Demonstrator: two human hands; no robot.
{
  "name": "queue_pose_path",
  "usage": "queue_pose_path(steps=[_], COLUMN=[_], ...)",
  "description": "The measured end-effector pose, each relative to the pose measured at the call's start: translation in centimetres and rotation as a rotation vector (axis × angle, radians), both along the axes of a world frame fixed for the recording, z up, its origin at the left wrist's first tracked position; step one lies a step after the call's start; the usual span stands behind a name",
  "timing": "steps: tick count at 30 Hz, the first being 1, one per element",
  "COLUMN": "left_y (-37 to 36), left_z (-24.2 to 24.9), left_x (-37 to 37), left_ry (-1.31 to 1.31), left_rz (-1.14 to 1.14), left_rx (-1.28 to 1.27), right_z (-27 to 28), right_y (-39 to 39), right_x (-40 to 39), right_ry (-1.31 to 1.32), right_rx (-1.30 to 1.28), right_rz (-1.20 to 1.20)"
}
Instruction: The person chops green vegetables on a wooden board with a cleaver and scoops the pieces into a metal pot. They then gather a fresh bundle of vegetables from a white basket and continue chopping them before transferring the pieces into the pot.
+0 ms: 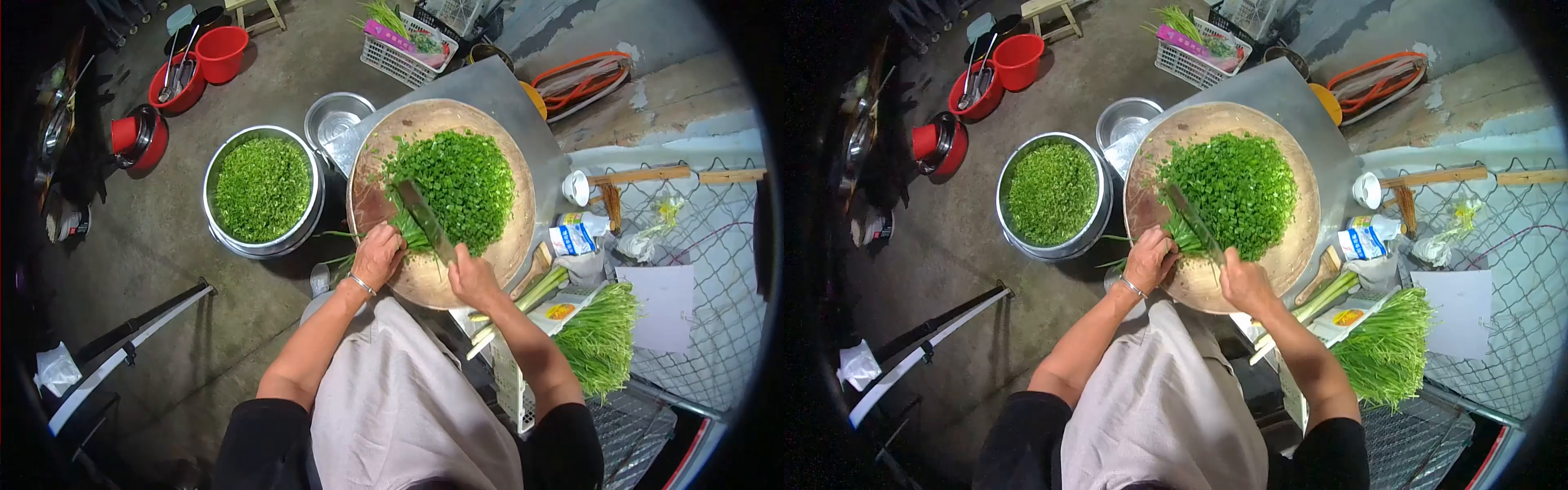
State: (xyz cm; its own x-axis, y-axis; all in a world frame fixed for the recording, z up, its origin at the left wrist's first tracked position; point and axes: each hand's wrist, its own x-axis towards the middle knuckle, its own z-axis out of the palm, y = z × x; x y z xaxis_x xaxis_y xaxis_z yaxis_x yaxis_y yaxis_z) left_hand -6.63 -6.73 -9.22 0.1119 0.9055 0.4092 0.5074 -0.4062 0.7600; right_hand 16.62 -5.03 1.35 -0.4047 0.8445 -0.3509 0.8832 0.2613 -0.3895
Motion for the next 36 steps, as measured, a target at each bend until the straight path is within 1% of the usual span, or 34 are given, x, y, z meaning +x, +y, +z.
queue_pose_path(steps=[3, 5, 7, 9, 10, 12, 14, 16, 19, 20, 21, 22, 23, 25, 29, 31, 32, 33, 35, 36], left_y=[0.0, -0.1, -0.3, -0.4, -0.6, 0.3, -0.2, 0.2, -0.5, -0.5, -0.6, -0.6, -0.7, -0.9, 1.3, 2.3, 2.0, 1.7, 0.7, 0.5], left_z=[1.7, 2.6, 1.7, 1.0, 0.9, 0.7, 0.6, 0.7, 0.1, 0.3, 0.5, 1.3, 1.7, 0.6, 0.3, 0.5, 2.2, 2.7, 2.7, 1.9], left_x=[-0.2, -0.8, -0.8, -0.7, -0.7, -0.9, -0.8, -1.0, -0.9, -0.9, -0.8, -1.0, -1.1, -0.8, 1.1, 1.7, 1.3, 1.0, -0.1, -0.2], left_ry=[-0.029, -0.043, -0.036, -0.023, -0.012, 0.002, 0.002, -0.014, -0.034, -0.039, -0.039, -0.038, -0.036, -0.024, -0.011, -0.009, -0.042, -0.025, 0.013, -0.003], left_rz=[0.015, 0.024, -0.013, -0.035, -0.041, -0.026, -0.041, -0.017, -0.003, -0.008, -0.008, 0.002, 0.016, -0.029, -0.043, -0.018, -0.007, 0.002, 0.016, 0.028], left_rx=[0.027, 0.055, 0.029, 0.011, 0.003, 0.028, 0.036, 0.079, 0.040, 0.023, 0.022, 0.026, 0.025, -0.018, -0.056, -0.036, -0.040, -0.030, -0.024, -0.008], right_z=[-0.4, 2.3, 4.9, 1.7, 0.9, 0.8, 1.3, 2.4, 5.4, 4.0, 1.5, 0.7, 0.5, 0.4, 0.5, 1.3, 2.3, 3.2, 5.1, 5.5], right_y=[0.5, 0.3, -0.4, -0.7, -1.0, -0.1, -1.6, -1.2, -1.9, -2.2, -2.4, -1.8, -1.1, -1.1, 0.9, 0.9, 0.7, 0.4, -0.6, -1.1], right_x=[1.0, 0.3, -0.2, -0.7, -1.1, -1.0, -0.6, -0.3, -1.5, -1.3, -0.8, -1.1, -0.8, 0.0, 1.0, 1.0, 0.8, 0.6, 0.5, 0.6], right_ry=[0.082, 0.093, 0.070, 0.004, -0.028, -0.009, 0.029, 0.093, 0.023, 0.007, -0.008, -0.022, -0.023, -0.021, -0.063, -0.050, -0.035, -0.018, 0.020, 0.036], right_rx=[0.079, 0.052, 0.008, 0.025, 0.034, 0.061, 0.051, 0.073, -0.042, -0.022, 0.003, 0.031, 0.042, 0.039, 0.088, 0.105, 0.109, 0.108, 0.078, 0.057], right_rz=[-0.011, -0.026, -0.040, -0.003, 0.012, 0.013, -0.018, -0.030, -0.070, -0.053, -0.034, -0.006, 0.015, 0.015, 0.002, 0.020, 0.024, 0.029, -0.007, -0.025])
